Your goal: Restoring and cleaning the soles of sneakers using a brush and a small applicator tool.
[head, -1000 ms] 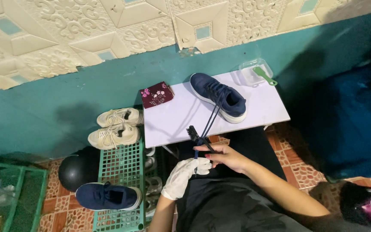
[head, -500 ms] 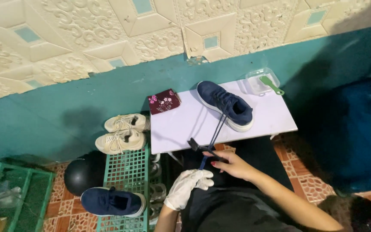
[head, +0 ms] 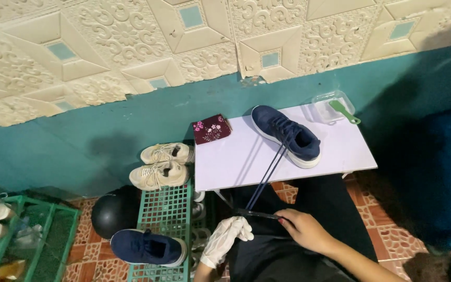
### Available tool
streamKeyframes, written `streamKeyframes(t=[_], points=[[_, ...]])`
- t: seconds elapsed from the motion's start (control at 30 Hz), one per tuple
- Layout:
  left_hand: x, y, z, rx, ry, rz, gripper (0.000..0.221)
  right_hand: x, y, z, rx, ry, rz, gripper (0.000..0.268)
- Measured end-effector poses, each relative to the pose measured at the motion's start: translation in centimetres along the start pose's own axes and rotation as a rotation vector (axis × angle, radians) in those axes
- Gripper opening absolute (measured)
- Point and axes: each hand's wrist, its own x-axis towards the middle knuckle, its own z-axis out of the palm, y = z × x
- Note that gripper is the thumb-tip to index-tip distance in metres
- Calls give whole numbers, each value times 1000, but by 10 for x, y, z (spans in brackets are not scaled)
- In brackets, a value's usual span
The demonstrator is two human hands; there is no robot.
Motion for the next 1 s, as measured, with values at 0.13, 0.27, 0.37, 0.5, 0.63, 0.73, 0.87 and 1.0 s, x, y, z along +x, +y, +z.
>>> streamKeyframes(t=[0.13,0.27,0.37,0.5,0.63,0.73,0.87,1.0], points=[[0,-4,1,-9,22,-50,43,9,13,-16,-27,79,26,27],[1,-5,-4,-80,12,-31,44,27,38,-33,-152,206,31,30],[-2,0,-5,-83,3,-32,47,37,51,-52,-221,277,52,32],[-3,-1,-8,-80,25,-22,47,50,56,-86,-303,432,124,31],[-3,12,-8,-77,35,-71,46,50,28,-100,-309,524,229,32],[-5,14,-10,-106,31,-56,46,47,33,-76,-382,539,252,35],[-8,16,-10,-60,19,-36,47,26,31,-26,-109,358,99,40],[-6,5,-9,-41,64,-19,45,8,2,-3,276,-13,32,24]])
